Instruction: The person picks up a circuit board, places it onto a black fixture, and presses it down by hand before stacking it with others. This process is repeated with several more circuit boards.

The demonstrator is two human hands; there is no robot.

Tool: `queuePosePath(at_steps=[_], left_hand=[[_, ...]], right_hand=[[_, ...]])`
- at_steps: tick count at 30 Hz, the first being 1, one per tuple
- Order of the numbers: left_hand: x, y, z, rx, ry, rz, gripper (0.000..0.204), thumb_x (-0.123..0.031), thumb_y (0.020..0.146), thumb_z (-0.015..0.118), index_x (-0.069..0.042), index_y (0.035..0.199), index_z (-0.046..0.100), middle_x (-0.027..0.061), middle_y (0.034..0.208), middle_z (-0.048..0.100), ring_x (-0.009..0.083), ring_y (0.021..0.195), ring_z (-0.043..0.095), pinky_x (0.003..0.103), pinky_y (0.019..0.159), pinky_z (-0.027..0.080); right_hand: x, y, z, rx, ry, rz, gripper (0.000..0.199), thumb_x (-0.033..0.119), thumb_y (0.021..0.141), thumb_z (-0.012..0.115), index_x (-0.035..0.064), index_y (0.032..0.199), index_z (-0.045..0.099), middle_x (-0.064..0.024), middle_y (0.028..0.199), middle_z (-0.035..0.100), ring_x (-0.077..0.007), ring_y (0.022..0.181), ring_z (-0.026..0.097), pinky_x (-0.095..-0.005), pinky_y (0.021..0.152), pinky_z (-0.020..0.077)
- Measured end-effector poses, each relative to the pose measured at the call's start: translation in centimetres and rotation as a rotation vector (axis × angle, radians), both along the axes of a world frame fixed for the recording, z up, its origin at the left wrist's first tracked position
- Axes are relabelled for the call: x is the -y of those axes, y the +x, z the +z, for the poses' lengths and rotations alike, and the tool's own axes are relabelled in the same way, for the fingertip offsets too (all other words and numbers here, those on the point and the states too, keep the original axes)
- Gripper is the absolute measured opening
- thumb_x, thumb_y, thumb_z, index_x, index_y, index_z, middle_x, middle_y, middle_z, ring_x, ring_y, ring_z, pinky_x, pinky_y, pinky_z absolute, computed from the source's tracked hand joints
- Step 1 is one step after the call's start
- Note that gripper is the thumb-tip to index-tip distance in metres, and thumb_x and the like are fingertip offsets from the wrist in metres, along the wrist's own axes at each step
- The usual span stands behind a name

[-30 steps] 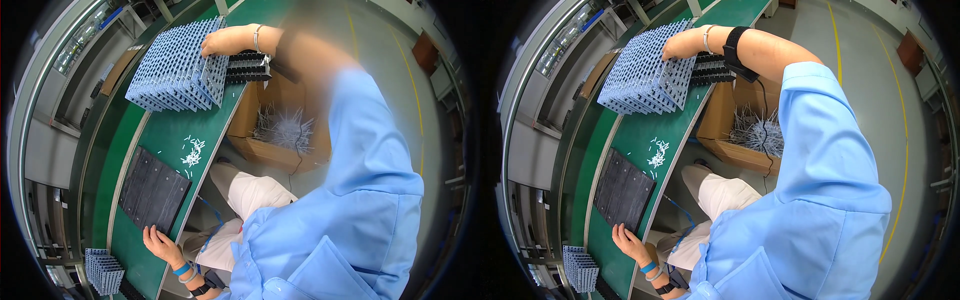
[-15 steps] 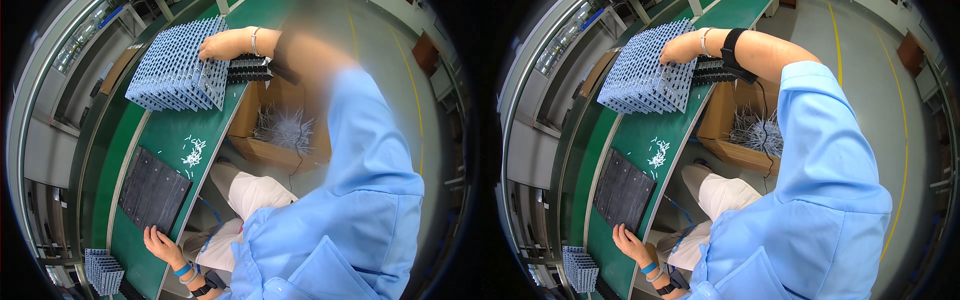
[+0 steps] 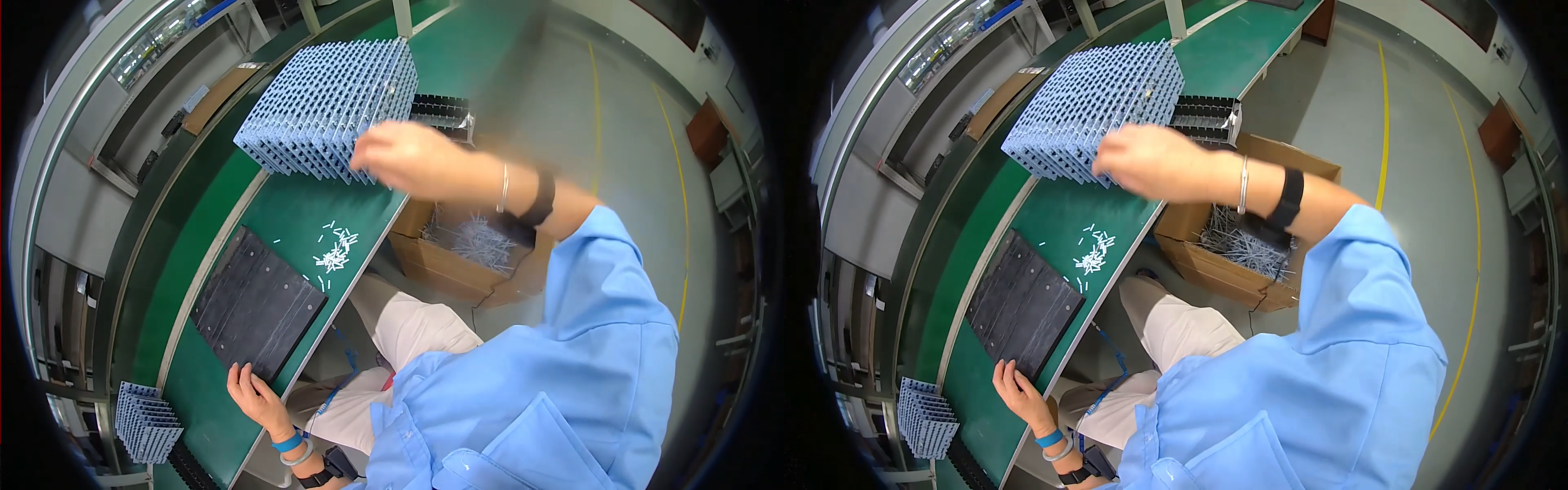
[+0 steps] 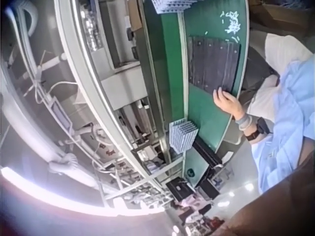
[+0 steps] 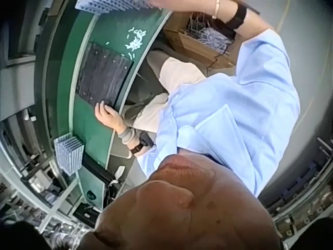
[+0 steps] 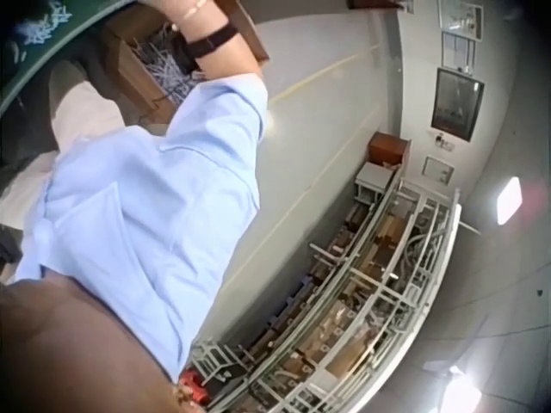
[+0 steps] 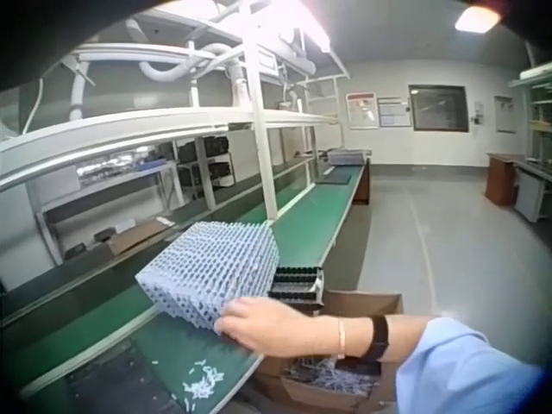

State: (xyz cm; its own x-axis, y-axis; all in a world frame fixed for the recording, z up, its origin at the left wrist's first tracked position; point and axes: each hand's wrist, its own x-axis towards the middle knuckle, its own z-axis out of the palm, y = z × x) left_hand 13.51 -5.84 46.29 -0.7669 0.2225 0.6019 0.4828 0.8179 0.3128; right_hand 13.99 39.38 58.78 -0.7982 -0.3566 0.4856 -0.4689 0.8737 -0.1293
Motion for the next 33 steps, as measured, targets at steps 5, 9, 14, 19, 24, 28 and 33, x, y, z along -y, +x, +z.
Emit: queuePosePath(at_steps=[5, 9, 14, 19, 24, 28, 33], left_hand=[[0.9, 0.7, 0.6, 0.005, 0.051, 0.005, 0.018, 0.001, 0.089, 0.048, 0.004, 0.104, 0.058, 0.016, 0.115, 0.052, 0.0297, 0.105, 0.051, 0.036, 0.088, 0.042], [2.6, 1.5, 0.3, 0.031, 0.087, 0.033, 0.019, 0.001, 0.089, 0.047, 0.005, 0.105, 0.057, 0.0164, 0.115, 0.052, 0.0296, 0.105, 0.051, 0.036, 0.088, 0.042], [3.9, 1.8, -0.6, 0.037, 0.128, 0.043, 0.019, 0.001, 0.089, 0.047, 0.005, 0.105, 0.056, 0.0167, 0.115, 0.051, 0.0296, 0.105, 0.051, 0.036, 0.088, 0.042], [3.8, 1.6, -0.8, 0.028, 0.133, 0.044, 0.019, 0.001, 0.089, 0.046, 0.005, 0.105, 0.056, 0.017, 0.115, 0.051, 0.03, 0.104, 0.051, 0.036, 0.088, 0.043], [4.0, 1.4, -1.3, 0.006, 0.086, 0.046, 0.019, 0.001, 0.09, 0.046, 0.005, 0.104, 0.057, 0.0173, 0.115, 0.052, 0.0307, 0.103, 0.051, 0.037, 0.088, 0.043], [3.8, 1.1, -1.2, 0.012, 0.088, 0.047, 0.019, 0.0, 0.09, 0.046, 0.006, 0.104, 0.057, 0.0173, 0.115, 0.051, 0.0311, 0.104, 0.051, 0.037, 0.087, 0.043], [4.1, 1.4, -1.4, 0.02, 0.05, 0.053, 0.019, 0.0, 0.09, 0.047, 0.006, 0.104, 0.057, 0.0173, 0.115, 0.051, 0.0313, 0.104, 0.051, 0.037, 0.087, 0.043]], right_hand=[[2.9, -0.5, -1.8, -0.271, 0.27, 0.01, 0.035, 0.008, 0.073, 0.065, 0.012, 0.106, 0.056, -0.0069, 0.112, 0.051, -0.0258, 0.109, 0.048, -0.0349, 0.088, 0.0417], [1.1, -2.2, -2.7, -0.378, 0.128, -0.276, 0.04, 0.012, 0.072, 0.068, 0.0125, 0.11, 0.054, -0.0062, 0.114, 0.05, -0.0256, 0.111, 0.047, -0.035, 0.087, 0.0412], [0.1, -3.1, -3.8, -0.311, 0.013, -0.269, 0.046, 0.012, 0.071, 0.07, 0.0088, 0.113, 0.051, -0.0082, 0.113, 0.049, -0.0271, 0.11, 0.046, -0.0359, 0.089, 0.0417], [-0.3, -3.6, -4.0, -0.355, -0.078, -0.18, 0.046, 0.01, 0.07, 0.072, 0.0058, 0.111, 0.051, -0.0104, 0.112, 0.049, -0.0295, 0.109, 0.047, -0.0374, 0.092, 0.0421], [-0.5, -2.6, -4.5, -0.357, -0.073, -0.189, 0.043, 0.009, 0.071, 0.072, 0.0053, 0.108, 0.052, -0.0116, 0.112, 0.049, -0.0312, 0.11, 0.047, -0.0383, 0.091, 0.0426], [-1.3, -3.2, -4.6, -0.382, -0.179, -0.209, 0.04, 0.009, 0.07, 0.072, 0.005, 0.104, 0.052, -0.0117, 0.111, 0.049, -0.0313, 0.11, 0.047, -0.0383, 0.091, 0.0429], [-2.8, -3.7, -4.8, -0.38, -0.139, -0.281, 0.035, 0.008, 0.07, 0.072, 0.0053, 0.1, 0.053, -0.0117, 0.108, 0.049, -0.0314, 0.109, 0.048, -0.0378, 0.09, 0.0431]])
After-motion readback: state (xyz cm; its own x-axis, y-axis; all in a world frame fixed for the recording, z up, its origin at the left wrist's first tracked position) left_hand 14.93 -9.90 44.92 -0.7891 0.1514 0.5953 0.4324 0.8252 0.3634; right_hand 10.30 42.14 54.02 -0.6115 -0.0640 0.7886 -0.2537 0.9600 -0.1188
